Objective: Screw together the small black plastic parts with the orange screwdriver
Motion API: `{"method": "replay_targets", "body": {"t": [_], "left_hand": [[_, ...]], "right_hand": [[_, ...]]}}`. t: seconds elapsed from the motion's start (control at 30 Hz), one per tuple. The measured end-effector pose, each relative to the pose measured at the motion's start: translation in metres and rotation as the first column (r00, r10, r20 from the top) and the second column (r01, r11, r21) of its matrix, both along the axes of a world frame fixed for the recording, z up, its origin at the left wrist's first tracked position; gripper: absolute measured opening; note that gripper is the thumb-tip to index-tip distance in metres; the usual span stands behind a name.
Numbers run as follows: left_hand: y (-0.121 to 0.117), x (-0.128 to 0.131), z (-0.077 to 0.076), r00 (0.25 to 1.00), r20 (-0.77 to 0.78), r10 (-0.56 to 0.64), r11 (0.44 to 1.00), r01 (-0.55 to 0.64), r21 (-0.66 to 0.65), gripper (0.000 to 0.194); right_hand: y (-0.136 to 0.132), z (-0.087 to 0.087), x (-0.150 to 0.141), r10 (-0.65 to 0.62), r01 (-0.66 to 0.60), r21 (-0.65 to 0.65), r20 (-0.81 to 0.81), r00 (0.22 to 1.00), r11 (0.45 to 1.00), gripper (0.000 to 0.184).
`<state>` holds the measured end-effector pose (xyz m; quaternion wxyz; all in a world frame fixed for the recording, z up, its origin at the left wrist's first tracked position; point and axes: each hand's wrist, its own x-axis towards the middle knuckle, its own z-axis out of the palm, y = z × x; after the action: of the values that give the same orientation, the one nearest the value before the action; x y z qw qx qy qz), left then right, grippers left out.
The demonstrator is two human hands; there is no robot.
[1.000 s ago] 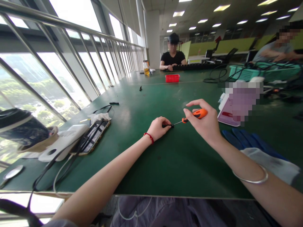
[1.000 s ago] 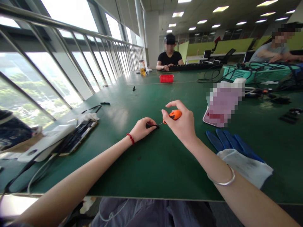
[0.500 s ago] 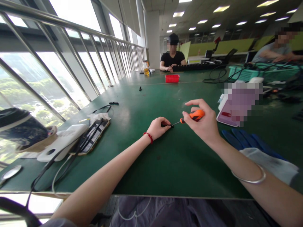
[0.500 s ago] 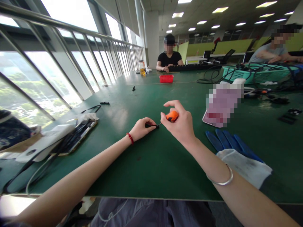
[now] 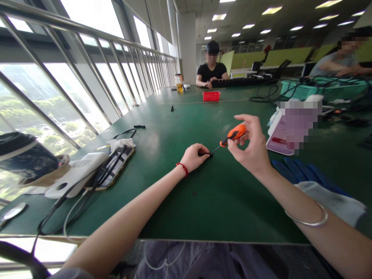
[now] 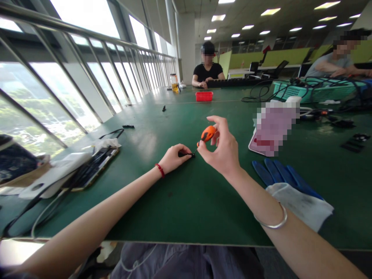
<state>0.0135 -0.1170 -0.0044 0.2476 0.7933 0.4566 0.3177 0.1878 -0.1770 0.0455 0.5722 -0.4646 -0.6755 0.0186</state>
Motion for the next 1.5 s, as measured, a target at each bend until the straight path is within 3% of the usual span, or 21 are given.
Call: {"method": "replay_targets", "body": {"t": [0.07, 0.13, 0.27, 0.43, 0.57, 0.7, 0.8, 0.87, 1.0, 1.1, 1.37, 1.5], "left_hand": [[0.000, 0.000, 0.000, 1.000, 0.001, 0.002, 1.000, -0.002, -0.001, 0.006], [0.000, 0.000, -0.001, 1.000, 0.001, 0.001, 1.000, -0.001, -0.003, 0.007], [0.001, 0.000, -0.001, 1.000, 0.003, 0.002, 1.000, -0.002, -0.004, 0.006], [-0.001, 0.001, 0.000, 1.000, 0.008, 0.013, 1.000, -0.013, -0.013, 0.006], [-0.002, 0.001, 0.001, 1.000, -0.003, 0.017, 1.000, -0.017, -0.013, 0.006], [-0.002, 0.001, 0.000, 1.000, -0.014, 0.018, 1.000, -0.018, 0.010, 0.006], [-0.001, 0.000, -0.001, 1.000, -0.016, 0.018, 0.999, -0.017, 0.030, 0.006], [-0.001, 0.000, -0.001, 1.000, -0.022, 0.015, 0.999, -0.014, 0.037, 0.006], [0.000, -0.001, -0.002, 0.999, -0.033, 0.016, 0.999, -0.015, 0.031, 0.007], [0.001, -0.002, -0.002, 1.000, -0.027, 0.007, 1.000, -0.007, 0.029, 0.008], [0.008, -0.011, 0.001, 0.987, 0.022, -0.157, 0.986, 0.158, -0.057, 0.017], [0.014, -0.019, 0.004, 0.965, 0.048, -0.257, 0.963, 0.260, -0.074, 0.018]], "right_hand": [[0.000, 0.001, 0.000, -0.042, 0.041, -0.033, -0.015, 0.999, 0.999, 0.045], [0.000, 0.002, 0.000, -0.084, 0.082, -0.077, -0.027, 0.996, 0.994, 0.029], [0.000, 0.001, 0.001, 0.014, -0.015, -0.064, -0.018, 1.000, 0.998, 0.014], [0.002, -0.001, 0.001, 0.026, -0.027, -0.013, -0.046, 0.999, 1.000, 0.045], [0.002, 0.000, 0.001, -0.086, 0.085, -0.080, -0.012, 0.996, 0.993, 0.030], [0.002, -0.001, 0.001, -0.031, 0.031, -0.020, -0.010, 0.999, 0.999, 0.022], [0.003, -0.002, 0.000, -0.010, 0.010, -0.001, -0.008, 1.000, 1.000, 0.046], [0.003, -0.001, 0.000, -0.046, 0.045, -0.032, -0.015, 0.999, 0.998, 0.052], [0.001, 0.002, -0.001, -0.143, 0.141, -0.079, -0.031, 0.989, 0.987, 0.030], [-0.001, 0.003, -0.001, -0.104, 0.102, -0.088, -0.014, 0.994, 0.991, 0.017], [-0.001, 0.004, 0.001, -0.053, 0.052, -0.125, -0.008, 0.999, 0.991, 0.010], [-0.001, 0.004, 0.001, -0.026, 0.022, -0.104, -0.032, 0.999, 0.994, 0.017]]}}
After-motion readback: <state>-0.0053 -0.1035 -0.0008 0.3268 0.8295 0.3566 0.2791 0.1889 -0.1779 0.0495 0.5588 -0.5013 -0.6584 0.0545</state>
